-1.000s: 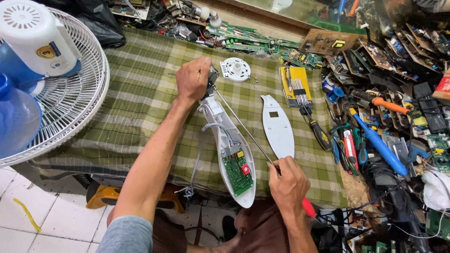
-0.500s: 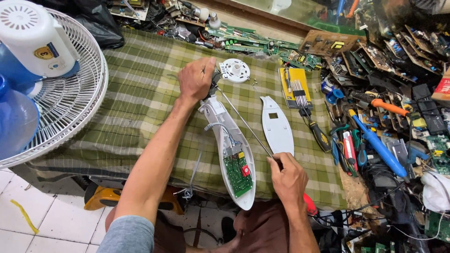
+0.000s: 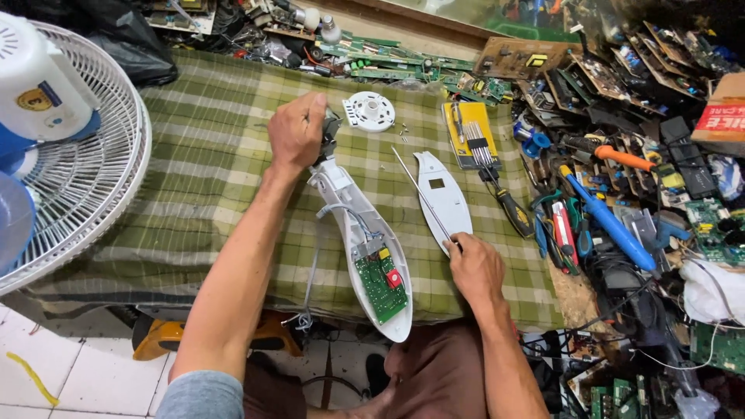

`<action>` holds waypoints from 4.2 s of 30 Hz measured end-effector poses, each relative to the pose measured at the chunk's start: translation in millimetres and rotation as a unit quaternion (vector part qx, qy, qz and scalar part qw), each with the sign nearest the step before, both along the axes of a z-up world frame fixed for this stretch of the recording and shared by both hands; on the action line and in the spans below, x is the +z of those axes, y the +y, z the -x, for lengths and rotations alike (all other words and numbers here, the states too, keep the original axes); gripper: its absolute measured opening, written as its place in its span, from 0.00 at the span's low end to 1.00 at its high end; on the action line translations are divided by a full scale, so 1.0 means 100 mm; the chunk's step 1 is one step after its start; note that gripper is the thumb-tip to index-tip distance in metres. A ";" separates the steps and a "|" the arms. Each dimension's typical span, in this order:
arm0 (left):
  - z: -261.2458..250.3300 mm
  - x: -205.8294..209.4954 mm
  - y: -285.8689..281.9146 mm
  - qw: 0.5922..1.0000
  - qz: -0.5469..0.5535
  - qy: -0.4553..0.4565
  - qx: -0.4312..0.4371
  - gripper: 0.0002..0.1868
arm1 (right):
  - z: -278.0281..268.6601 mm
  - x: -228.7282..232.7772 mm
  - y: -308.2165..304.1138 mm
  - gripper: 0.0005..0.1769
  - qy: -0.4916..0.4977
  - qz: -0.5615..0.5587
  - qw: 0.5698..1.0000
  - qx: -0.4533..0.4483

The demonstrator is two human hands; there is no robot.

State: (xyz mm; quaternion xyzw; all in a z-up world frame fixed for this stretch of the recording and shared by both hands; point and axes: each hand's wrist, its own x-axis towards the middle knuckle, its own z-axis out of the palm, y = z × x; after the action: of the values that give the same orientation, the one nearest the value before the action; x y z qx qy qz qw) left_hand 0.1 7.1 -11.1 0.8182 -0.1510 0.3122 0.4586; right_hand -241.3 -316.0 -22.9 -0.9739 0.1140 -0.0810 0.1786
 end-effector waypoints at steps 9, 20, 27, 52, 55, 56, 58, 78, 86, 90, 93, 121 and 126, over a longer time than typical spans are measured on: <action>-0.07 -0.22 0.15 1.000 0.016 -0.026 0.004 0.24 | -0.49 -0.12 -0.52 0.13 -0.032 0.074 0.996 -0.049; 0.18 -0.02 0.17 0.998 0.041 -0.037 -0.008 0.22 | -0.61 -0.29 -1.13 0.08 -0.179 0.216 0.957 -0.078; 0.08 -0.09 0.16 0.999 0.027 -0.032 -0.007 0.21 | -1.46 -0.04 0.12 0.11 -0.169 0.048 0.964 0.197; 0.21 0.02 0.15 0.999 0.033 -0.034 -0.011 0.24 | -2.04 0.27 0.02 0.29 0.006 -0.003 0.997 0.076; 0.16 -0.02 0.14 0.999 0.018 -0.043 -0.005 0.20 | -1.37 0.58 0.18 0.46 0.091 0.030 0.989 0.115; 0.15 -0.03 0.14 0.999 0.009 -0.038 -0.003 0.20 | -1.26 0.53 0.14 0.49 0.105 0.025 0.986 0.124; 0.11 -0.06 0.14 0.999 0.001 -0.035 -0.002 0.21 | -1.24 0.32 -0.09 0.51 0.116 0.022 0.984 0.133; 0.01 0.00 -0.06 0.999 -0.050 0.011 -0.018 0.30 | -1.41 0.37 1.40 0.20 -0.144 -0.215 0.938 0.229; 0.29 0.31 -0.03 0.998 -0.040 0.031 -0.023 0.28 | -1.65 0.36 1.71 0.19 -0.098 -0.308 0.938 0.124; 0.31 0.32 0.02 0.999 -0.030 0.023 -0.028 0.26 | -1.67 0.28 1.73 0.15 -0.150 -0.297 0.933 0.137; 0.29 0.27 -0.01 0.999 -0.024 0.016 -0.039 0.26 | -1.73 0.18 1.66 0.15 -0.174 -0.326 0.912 0.177; 0.32 0.30 -0.29 0.988 -0.136 0.024 -0.066 0.30 | -0.11 -0.08 1.45 0.36 0.046 -0.476 0.843 0.246; 0.33 0.52 -0.57 0.939 -0.248 0.194 -0.134 0.32 | -0.11 -0.10 1.44 0.33 0.062 -0.520 0.818 0.239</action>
State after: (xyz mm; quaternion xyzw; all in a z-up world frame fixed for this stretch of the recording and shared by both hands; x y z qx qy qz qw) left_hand -32.4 -49.5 40.5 0.9231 -0.2396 0.0354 0.2987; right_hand -229.9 -172.2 -33.4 -0.7356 -0.0862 0.0965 0.6649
